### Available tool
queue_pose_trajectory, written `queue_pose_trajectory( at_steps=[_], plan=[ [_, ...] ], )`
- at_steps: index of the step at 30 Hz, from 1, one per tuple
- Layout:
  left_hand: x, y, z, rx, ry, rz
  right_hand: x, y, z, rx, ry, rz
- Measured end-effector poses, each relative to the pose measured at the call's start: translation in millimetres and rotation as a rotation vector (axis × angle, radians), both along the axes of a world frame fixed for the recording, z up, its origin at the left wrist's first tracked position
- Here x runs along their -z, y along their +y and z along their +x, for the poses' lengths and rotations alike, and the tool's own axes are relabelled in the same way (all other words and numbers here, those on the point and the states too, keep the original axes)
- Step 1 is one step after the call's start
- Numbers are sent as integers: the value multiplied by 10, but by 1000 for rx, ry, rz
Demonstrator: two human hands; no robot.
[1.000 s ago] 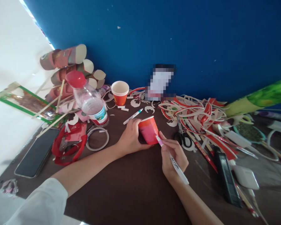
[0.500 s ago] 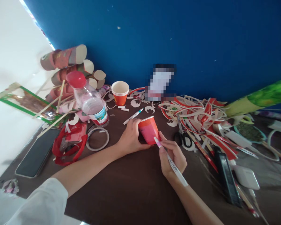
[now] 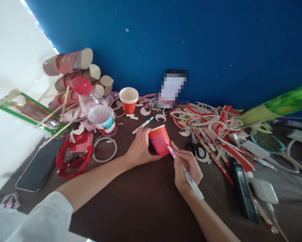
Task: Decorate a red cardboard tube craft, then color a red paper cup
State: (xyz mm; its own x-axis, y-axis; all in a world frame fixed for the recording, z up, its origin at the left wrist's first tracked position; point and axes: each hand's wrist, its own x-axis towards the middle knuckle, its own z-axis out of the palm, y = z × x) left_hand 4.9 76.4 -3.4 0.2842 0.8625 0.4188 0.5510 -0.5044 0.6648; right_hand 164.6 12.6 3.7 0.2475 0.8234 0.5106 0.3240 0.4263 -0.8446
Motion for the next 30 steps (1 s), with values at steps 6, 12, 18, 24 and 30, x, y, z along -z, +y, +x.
queue_pose_trajectory(
  at_steps=[6, 12, 18, 24, 30],
  plan=[
    [2, 0, 1, -4, -8, -15, -1, -3, -3, -4, -19, -22],
    [-10, -7, 5, 1, -6, -26, -3, 3, 7, -17, -54, 2],
    [-15, -4, 5, -7, -10, -30, -9, 3, 10, 16, -5, 5],
    [-13, -5, 6, -5, -7, -22, -25, 1, 6, 3, -54, 6],
    [-6, -3, 4, 2, -10, -15, -30, -7, 6, 2, -52, 13]
  ],
)
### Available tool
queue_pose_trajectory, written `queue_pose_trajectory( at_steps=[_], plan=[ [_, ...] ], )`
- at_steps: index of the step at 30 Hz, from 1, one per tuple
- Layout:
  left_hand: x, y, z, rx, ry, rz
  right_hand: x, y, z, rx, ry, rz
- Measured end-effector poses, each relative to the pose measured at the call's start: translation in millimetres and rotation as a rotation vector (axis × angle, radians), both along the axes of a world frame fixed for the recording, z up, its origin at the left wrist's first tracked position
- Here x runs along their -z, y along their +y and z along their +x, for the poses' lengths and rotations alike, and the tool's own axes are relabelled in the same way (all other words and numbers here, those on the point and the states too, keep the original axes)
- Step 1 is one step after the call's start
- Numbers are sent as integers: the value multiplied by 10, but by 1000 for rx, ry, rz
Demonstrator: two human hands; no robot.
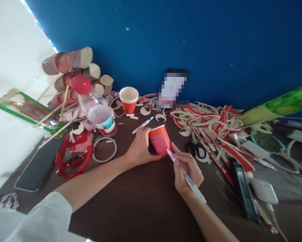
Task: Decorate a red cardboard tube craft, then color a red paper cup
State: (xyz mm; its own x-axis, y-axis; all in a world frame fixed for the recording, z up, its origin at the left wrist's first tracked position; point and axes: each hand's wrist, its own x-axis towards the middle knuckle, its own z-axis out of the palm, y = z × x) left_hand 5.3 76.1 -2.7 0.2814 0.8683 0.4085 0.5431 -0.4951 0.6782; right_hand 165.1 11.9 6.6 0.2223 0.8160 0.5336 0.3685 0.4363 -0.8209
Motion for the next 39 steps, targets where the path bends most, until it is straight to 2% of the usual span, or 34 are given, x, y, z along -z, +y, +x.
queue_pose_trajectory(
  at_steps=[2, 5, 10, 15, 19, 24, 27, 32, 36, 39],
  plan=[
    [1, 1, 0, -2, 3, 14, 7, -3, 3, -4, -29, -8],
    [2, 1, -1, -3, 11, 16, 11, -1, 0, 35, 36, -10],
    [1, 5, -2, -2, 10, 29, 15, 2, 0, -7, -15, 15],
    [-3, 7, 0, -3, -2, 8, 11, -2, 3, 28, 73, -2],
    [2, 8, -2, -3, -3, 15, 23, -7, 7, -12, 15, -2],
    [3, 13, -2, -2, -4, 7, 41, 9, 10, 12, 74, 24],
    [7, 16, -1, 0, -9, -1, 39, 15, 9, -33, 19, 39],
    [12, 16, -4, 2, -4, 1, 17, 19, 2, 50, 43, 37],
    [16, 16, -5, -1, -4, 10, 16, 19, 5, -10, -37, 55],
    [21, 16, -3, -10, -4, 28, 19, 24, 12, 17, -30, 70]
  ],
)
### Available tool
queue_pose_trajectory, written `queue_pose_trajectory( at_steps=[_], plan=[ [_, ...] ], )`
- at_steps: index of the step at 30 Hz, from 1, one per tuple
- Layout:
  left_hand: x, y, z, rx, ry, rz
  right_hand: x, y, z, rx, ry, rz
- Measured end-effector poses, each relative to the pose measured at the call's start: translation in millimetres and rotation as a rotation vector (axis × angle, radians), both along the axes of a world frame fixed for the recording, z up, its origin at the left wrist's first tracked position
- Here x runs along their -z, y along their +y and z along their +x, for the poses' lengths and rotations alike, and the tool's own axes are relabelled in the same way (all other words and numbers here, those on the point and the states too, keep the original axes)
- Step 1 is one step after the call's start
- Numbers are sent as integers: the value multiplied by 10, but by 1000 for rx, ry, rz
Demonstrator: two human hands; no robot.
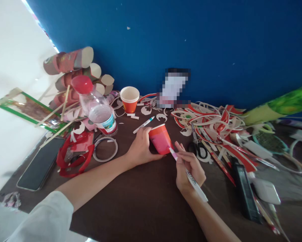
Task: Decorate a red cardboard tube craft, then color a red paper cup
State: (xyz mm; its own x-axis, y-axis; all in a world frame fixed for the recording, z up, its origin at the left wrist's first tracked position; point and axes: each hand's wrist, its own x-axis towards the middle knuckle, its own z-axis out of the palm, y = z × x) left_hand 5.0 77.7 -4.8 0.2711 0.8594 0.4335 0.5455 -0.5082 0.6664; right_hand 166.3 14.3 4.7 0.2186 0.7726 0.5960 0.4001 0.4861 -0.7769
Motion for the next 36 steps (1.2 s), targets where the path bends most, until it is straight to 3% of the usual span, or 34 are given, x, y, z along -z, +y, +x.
queue_pose_trajectory(
  at_steps=[18, 22, 29, 33, 36],
  plan=[
    [4, 0, 3, -6, -5, -29, -38, 4, 2, 25, -40, 49],
    [-5, -5, 10, -15, -13, -28, -51, 23, 3, -25, -59, 76],
    [-34, -11, 5, -4, 10, -56, 45, 65, 69, 60, 71, 149],
    [-28, -6, -7, 21, 22, -41, 59, 3, 92, 122, -51, 6],
    [-7, 8, -15, 55, 12, -33, 25, -36, 58, 168, -28, -91]
  ],
)
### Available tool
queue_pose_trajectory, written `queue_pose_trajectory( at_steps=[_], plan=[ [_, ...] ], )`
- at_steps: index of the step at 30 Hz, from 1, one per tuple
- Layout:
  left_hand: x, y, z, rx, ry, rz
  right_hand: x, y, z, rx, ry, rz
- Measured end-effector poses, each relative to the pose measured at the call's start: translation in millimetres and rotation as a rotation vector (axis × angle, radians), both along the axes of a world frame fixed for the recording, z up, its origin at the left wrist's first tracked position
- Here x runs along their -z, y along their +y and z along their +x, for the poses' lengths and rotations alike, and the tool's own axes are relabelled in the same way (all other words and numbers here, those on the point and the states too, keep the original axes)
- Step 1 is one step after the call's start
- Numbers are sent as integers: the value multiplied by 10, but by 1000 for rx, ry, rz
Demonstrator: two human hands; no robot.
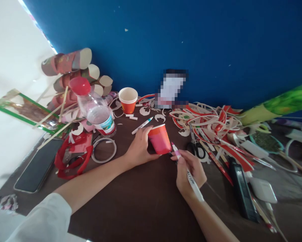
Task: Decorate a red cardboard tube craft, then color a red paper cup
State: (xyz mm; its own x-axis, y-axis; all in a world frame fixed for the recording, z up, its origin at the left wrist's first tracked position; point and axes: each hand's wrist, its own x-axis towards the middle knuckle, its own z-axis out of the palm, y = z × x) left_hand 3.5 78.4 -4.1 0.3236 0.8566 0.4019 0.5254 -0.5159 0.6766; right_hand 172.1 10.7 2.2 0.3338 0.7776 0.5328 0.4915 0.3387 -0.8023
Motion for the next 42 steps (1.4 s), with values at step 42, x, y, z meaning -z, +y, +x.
queue_pose_trajectory(
  at_steps=[42],
  plan=[
    [15, -11, 4, 31, 11, 71, -63, 94, -83, -150, -207, 171]
  ],
)
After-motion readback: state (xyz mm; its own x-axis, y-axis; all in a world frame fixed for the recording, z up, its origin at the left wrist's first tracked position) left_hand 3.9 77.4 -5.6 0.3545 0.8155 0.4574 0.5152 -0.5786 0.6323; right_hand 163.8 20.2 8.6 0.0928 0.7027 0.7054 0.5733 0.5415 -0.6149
